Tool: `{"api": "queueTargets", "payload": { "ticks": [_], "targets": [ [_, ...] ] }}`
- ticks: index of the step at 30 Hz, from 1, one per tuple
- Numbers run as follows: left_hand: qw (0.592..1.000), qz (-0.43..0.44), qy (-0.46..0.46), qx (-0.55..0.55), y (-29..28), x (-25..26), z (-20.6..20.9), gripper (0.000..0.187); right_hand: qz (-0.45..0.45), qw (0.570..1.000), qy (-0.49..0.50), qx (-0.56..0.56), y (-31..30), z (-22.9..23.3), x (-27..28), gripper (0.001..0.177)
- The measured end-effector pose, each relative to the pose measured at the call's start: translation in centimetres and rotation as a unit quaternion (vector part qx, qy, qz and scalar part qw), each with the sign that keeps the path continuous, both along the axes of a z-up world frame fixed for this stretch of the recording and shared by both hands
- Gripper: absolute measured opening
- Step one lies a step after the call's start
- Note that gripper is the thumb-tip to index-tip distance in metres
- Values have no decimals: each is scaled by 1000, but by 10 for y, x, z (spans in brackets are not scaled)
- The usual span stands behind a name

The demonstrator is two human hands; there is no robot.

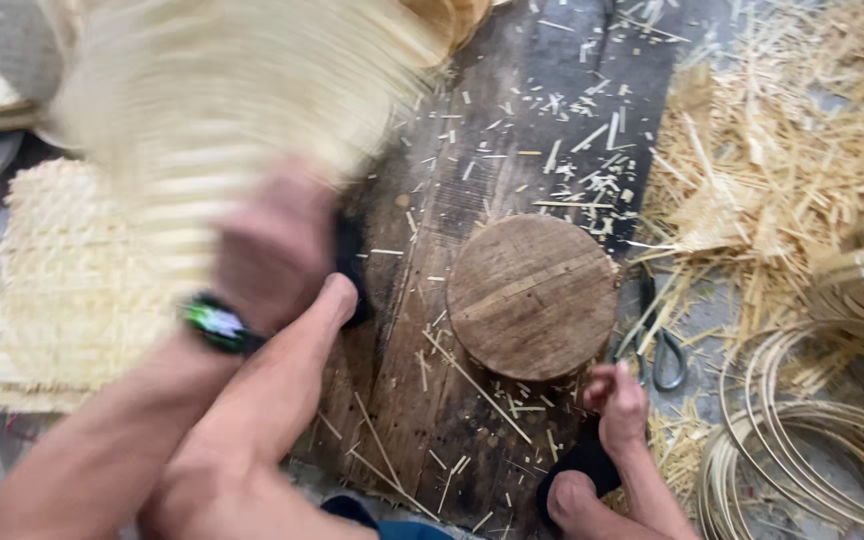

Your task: The person places a circular bamboo frame onto a square woven mat, presses it down, and uses shears to trim the excess matting around the frame's edge. The person then flips the frame, removes a wooden block, and stacks the finished basket with others.

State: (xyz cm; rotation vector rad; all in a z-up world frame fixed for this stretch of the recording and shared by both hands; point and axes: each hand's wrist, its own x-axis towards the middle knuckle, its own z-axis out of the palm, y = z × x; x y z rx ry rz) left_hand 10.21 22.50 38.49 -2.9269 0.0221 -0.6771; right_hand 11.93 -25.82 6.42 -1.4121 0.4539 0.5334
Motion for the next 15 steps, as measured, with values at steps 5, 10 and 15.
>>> {"api": "queueTargets", "payload": {
  "ticks": [5, 10, 15],
  "targets": [
    [879, -310, 335, -139, -172, 11, -125, 27, -25, 966, 43, 252, 9, 93, 66, 65],
    [855, -345, 310, -233, -221, -26, -223, 38, 80, 993, -33, -81, 2, 37, 84, 32],
    [977, 10, 45, -208, -162, 21, -244, 54, 68, 990, -35, -116, -6, 2, 76, 29]
  ]
}}
